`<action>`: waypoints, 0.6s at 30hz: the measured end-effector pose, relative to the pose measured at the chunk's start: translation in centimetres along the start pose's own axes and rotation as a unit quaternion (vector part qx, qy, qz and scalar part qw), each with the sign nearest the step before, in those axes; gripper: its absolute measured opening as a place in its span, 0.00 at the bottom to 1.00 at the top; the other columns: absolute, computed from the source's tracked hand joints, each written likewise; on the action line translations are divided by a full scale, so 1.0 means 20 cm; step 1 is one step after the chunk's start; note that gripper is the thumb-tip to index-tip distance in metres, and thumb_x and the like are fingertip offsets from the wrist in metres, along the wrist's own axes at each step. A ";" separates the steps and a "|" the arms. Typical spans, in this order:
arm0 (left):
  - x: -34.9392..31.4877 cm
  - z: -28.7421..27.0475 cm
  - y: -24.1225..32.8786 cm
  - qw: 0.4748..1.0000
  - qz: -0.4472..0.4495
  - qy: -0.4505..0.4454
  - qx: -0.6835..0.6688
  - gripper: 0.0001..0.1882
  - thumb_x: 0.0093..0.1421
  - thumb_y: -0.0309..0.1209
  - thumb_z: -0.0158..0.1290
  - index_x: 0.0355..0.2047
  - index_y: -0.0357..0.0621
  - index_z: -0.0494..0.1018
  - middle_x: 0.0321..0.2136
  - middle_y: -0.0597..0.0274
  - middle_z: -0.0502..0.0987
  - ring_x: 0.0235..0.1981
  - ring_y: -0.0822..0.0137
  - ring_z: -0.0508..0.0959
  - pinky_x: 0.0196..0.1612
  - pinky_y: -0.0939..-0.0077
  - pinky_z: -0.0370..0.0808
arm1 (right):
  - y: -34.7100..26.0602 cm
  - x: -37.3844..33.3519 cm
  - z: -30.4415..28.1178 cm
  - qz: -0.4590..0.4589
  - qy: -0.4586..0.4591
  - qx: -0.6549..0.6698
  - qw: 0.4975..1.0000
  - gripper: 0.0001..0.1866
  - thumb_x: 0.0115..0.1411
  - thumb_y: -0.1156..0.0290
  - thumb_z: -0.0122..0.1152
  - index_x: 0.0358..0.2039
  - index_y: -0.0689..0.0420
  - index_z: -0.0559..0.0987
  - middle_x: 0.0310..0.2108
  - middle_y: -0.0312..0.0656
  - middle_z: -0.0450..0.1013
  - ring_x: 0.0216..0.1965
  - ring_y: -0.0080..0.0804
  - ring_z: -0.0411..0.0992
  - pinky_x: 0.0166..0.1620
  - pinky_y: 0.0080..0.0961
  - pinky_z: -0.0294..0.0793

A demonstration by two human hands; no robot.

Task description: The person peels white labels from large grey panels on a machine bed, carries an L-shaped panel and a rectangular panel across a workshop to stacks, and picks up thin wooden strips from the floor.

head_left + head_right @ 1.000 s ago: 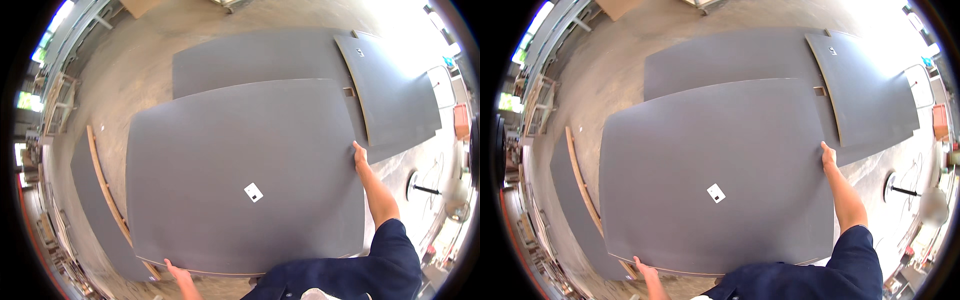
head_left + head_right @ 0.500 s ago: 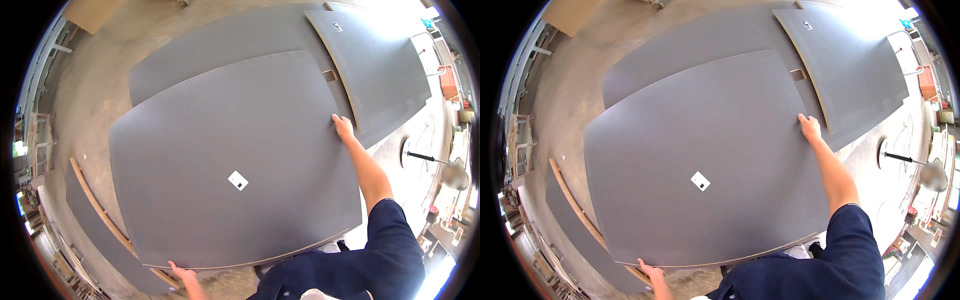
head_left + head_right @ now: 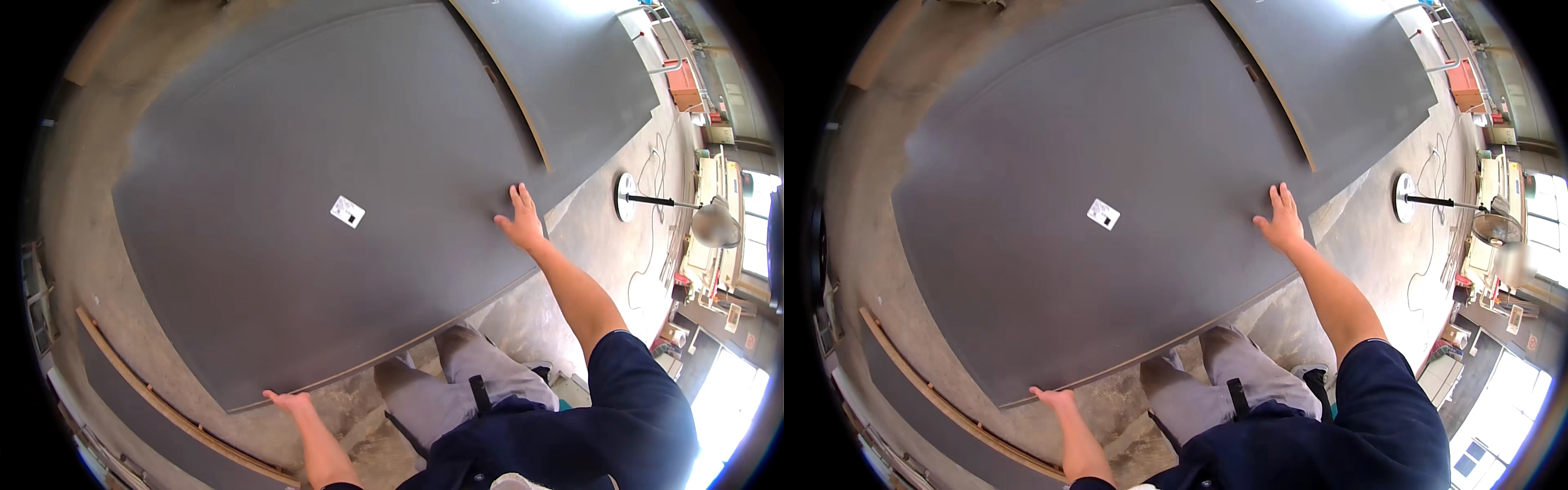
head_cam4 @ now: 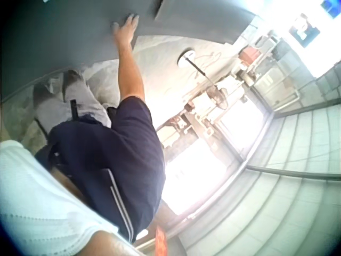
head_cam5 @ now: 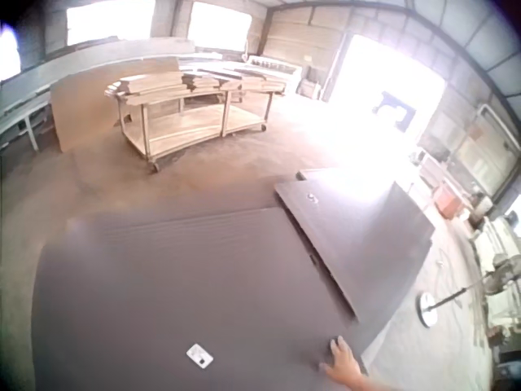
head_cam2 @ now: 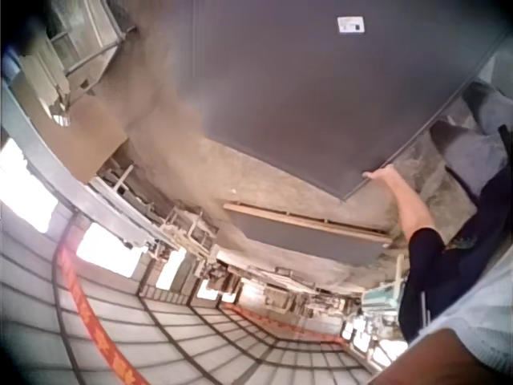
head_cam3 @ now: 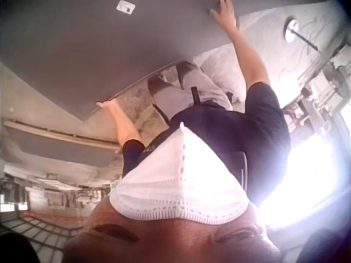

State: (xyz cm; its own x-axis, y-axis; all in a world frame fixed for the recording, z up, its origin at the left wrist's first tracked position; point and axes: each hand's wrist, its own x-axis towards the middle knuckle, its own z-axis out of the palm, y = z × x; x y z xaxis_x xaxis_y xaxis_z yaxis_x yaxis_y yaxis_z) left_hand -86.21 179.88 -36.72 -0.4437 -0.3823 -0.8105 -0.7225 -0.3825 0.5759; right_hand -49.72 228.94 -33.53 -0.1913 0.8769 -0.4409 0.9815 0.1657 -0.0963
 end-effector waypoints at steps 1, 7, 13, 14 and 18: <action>0.01 0.01 0.00 1.000 0.003 -0.005 0.009 0.37 0.59 0.58 0.38 0.58 0.42 0.57 0.58 0.57 0.60 0.56 0.55 0.62 0.58 0.57 0.61 | 0.01 0.01 0.01 -0.016 0.021 0.003 1.000 0.43 0.51 0.58 0.62 0.62 0.52 0.51 0.65 0.42 0.40 0.65 0.38 0.41 0.63 0.33 0.51; -0.02 0.08 -0.03 0.998 0.015 0.033 0.053 0.38 0.58 0.58 0.41 0.58 0.41 0.57 0.58 0.58 0.59 0.57 0.57 0.62 0.59 0.58 0.59 | -0.01 0.10 -0.04 -0.012 0.025 0.007 1.000 0.43 0.50 0.59 0.63 0.62 0.52 0.52 0.65 0.41 0.41 0.66 0.37 0.41 0.62 0.33 0.52; 0.08 -0.06 -0.02 0.991 -0.040 -0.114 0.051 0.34 0.57 0.55 0.46 0.56 0.44 0.59 0.55 0.58 0.63 0.52 0.57 0.65 0.53 0.53 0.64 | -0.05 0.11 -0.09 0.011 0.018 0.022 1.000 0.42 0.49 0.60 0.63 0.62 0.51 0.53 0.65 0.40 0.42 0.65 0.37 0.42 0.61 0.34 0.54; 0.09 -0.10 -0.01 0.991 -0.047 -0.109 0.056 0.33 0.55 0.54 0.49 0.54 0.45 0.61 0.53 0.60 0.64 0.51 0.57 0.66 0.53 0.55 0.65 | -0.05 0.11 -0.09 0.007 0.026 0.034 0.999 0.41 0.49 0.61 0.63 0.61 0.52 0.55 0.65 0.41 0.44 0.65 0.37 0.43 0.61 0.34 0.55; 0.06 -0.12 -0.05 0.992 -0.058 -0.103 0.046 0.33 0.51 0.53 0.55 0.52 0.48 0.64 0.50 0.64 0.68 0.47 0.60 0.68 0.49 0.59 0.68 | 0.02 0.12 -0.07 0.016 0.093 0.152 0.984 0.35 0.50 0.63 0.62 0.58 0.56 0.60 0.61 0.46 0.53 0.61 0.40 0.53 0.59 0.34 0.58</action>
State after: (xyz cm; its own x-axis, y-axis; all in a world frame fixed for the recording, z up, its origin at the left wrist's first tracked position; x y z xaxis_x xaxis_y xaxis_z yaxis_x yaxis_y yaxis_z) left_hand -84.70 177.70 -38.11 -0.4468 -0.1558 -0.8810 -0.8166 -0.3313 0.4727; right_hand -49.81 231.77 -33.41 -0.1265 0.9515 -0.2803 0.9326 0.0179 -0.3603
